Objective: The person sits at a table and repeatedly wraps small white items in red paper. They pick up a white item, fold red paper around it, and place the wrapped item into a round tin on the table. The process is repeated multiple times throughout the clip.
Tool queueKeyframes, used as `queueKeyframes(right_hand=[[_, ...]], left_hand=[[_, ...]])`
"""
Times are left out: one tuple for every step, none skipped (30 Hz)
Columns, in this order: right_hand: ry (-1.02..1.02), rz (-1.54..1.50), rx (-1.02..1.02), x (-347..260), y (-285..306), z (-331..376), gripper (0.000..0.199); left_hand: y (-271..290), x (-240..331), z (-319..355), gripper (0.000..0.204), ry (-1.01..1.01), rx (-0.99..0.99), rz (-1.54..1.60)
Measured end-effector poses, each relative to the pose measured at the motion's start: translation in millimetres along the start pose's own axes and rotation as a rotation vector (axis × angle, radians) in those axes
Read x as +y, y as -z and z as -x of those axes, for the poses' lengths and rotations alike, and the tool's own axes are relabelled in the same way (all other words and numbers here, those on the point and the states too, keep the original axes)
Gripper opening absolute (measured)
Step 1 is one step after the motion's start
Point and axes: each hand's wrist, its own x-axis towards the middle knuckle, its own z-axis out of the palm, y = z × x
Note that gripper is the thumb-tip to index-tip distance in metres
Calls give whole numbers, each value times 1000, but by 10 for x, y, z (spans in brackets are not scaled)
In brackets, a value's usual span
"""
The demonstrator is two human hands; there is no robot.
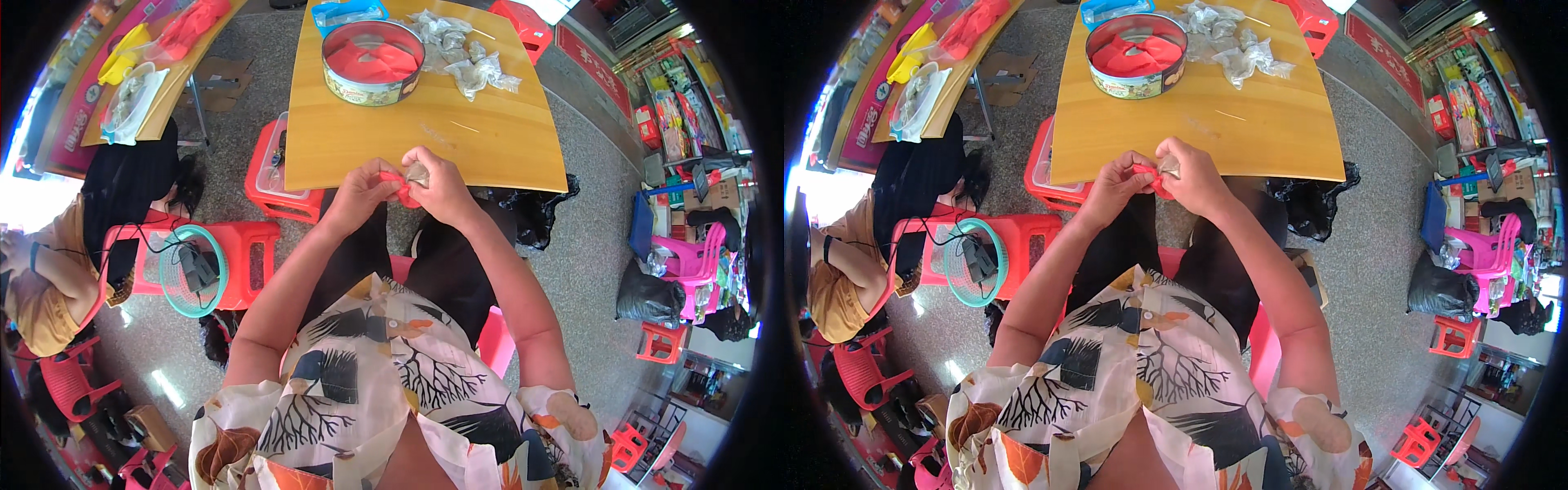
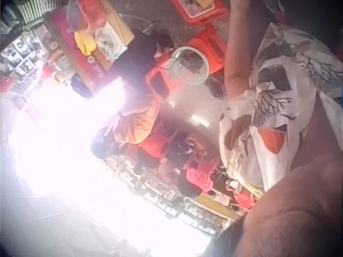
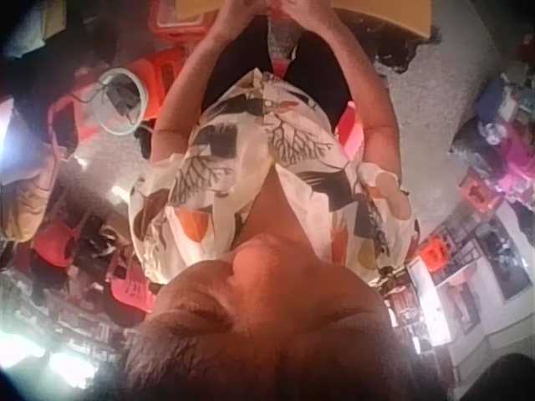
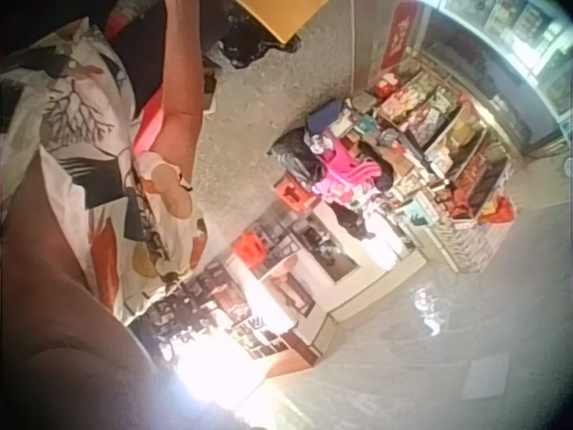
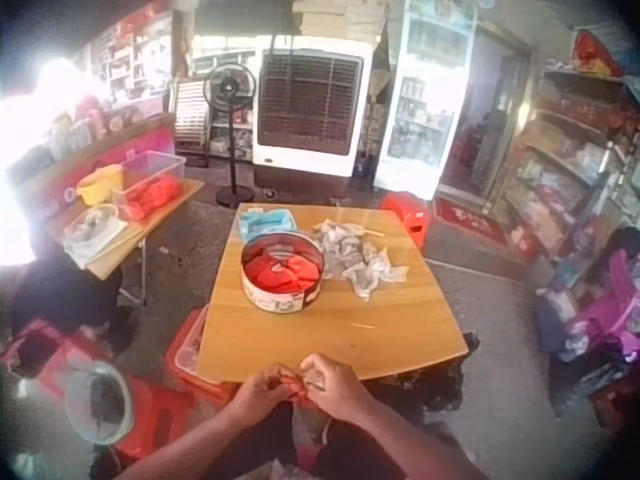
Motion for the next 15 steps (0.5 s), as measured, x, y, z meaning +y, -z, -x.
queueKeyframes(right_hand=[[-20,-25,-7,-15,-10,-5,18],[-39,-50,-14,-21,-16,-8,18],[-46,-64,-22,5,-30,-12,18],[-52,-76,-30,41,-46,-22,17],[-59,-88,-39,64,-56,-28,16],[-96,-121,5,74,-67,-18,15],[-133,-154,50,63,-82,-8,14],[-171,-188,95,56,-98,-7,13],[-160,-212,153,88,-133,-18,11],[-151,-237,212,128,-185,-23,10],[-143,-262,271,162,-213,-23,9],[-204,-393,238,193,-214,-16,10],[-264,-525,202,194,-204,-20,12],[-323,-656,165,189,-192,-22,13],[-326,-660,157,175,-177,-19,16]], left_hand=[[20,19,1,7,-9,-5,-11],[35,30,-5,7,-18,-9,-22],[50,-1,-26,7,-54,14,-48],[55,-38,-58,8,-91,36,-73],[67,-67,-83,8,-128,60,-97],[92,-89,-98,10,-91,69,-93],[104,-83,-111,11,-54,78,-89],[112,-78,-119,12,-16,86,-86],[114,-75,-126,15,6,107,-82],[105,-70,-123,18,31,128,-77],[92,-64,-122,21,56,149,-73],[62,-63,-116,25,0,122,-51],[6,-31,-101,30,-58,97,-29],[-27,-14,-86,34,-115,71,-7],[-33,-14,-74,39,-85,75,11]])
